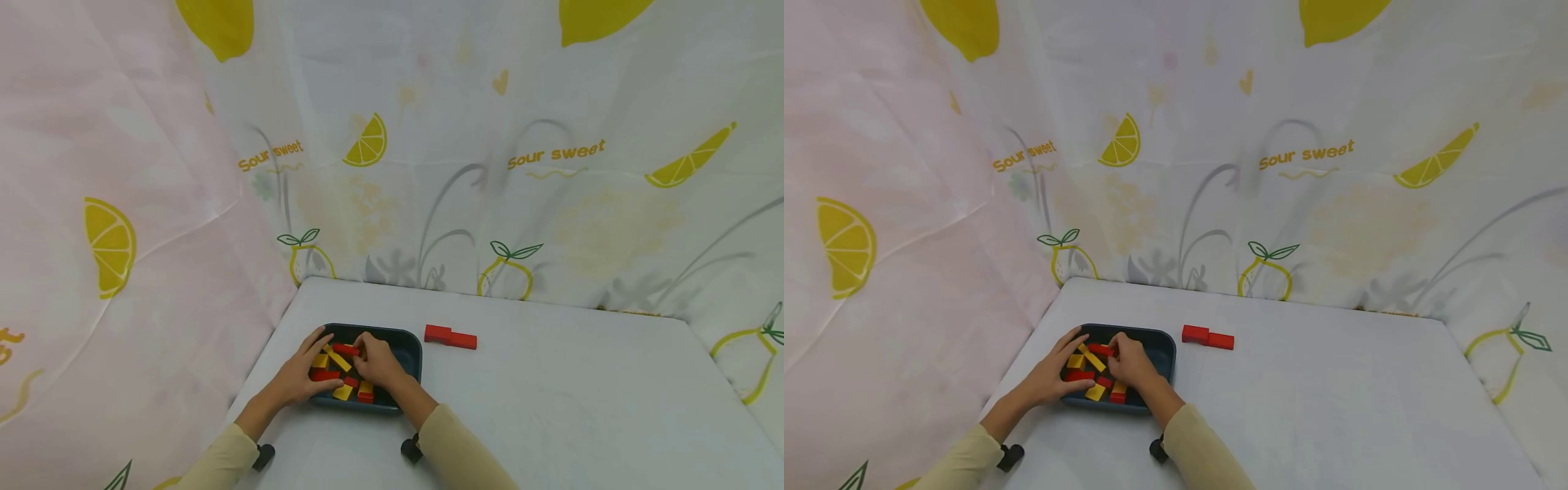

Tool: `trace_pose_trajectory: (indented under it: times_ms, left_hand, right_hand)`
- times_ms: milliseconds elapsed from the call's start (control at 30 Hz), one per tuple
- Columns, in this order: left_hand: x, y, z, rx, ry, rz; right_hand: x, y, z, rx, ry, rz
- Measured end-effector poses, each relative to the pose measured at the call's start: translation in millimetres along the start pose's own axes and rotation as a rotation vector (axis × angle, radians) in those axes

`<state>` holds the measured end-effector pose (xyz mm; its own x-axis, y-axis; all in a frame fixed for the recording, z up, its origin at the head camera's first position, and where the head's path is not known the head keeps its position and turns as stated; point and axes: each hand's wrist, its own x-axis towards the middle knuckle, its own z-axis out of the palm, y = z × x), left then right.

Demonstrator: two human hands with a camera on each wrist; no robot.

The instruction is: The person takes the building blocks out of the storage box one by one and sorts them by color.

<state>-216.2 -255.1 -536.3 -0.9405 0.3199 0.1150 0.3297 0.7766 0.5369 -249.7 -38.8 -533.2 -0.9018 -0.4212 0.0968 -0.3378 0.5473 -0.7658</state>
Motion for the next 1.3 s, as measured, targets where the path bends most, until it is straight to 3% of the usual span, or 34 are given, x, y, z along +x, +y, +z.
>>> trace_pose_trajectory:
  times_ms: [500, 767, 1033, 1300]
  left_hand:
    - [1.6, -2.4, -4.3, 0.014, 0.026, 0.001]
    - [0.8, -1.1, -0.4, -0.011, 0.0, -0.004]
    - [0.5, -0.6, -0.2, -0.006, 0.009, 0.006]
    - [0.4, 0.0, -0.4, -0.005, 0.001, -0.001]
  right_hand:
    - [10.8, -3.4, 5.2, -0.151, -0.012, 0.005]
    - [7.4, -4.3, 7.8, -0.253, -0.087, 0.044]
    - [8.6, -6.9, 9.6, -0.356, -0.107, 0.055]
    - [7.0, -3.7, 9.3, -0.457, -0.055, -0.029]
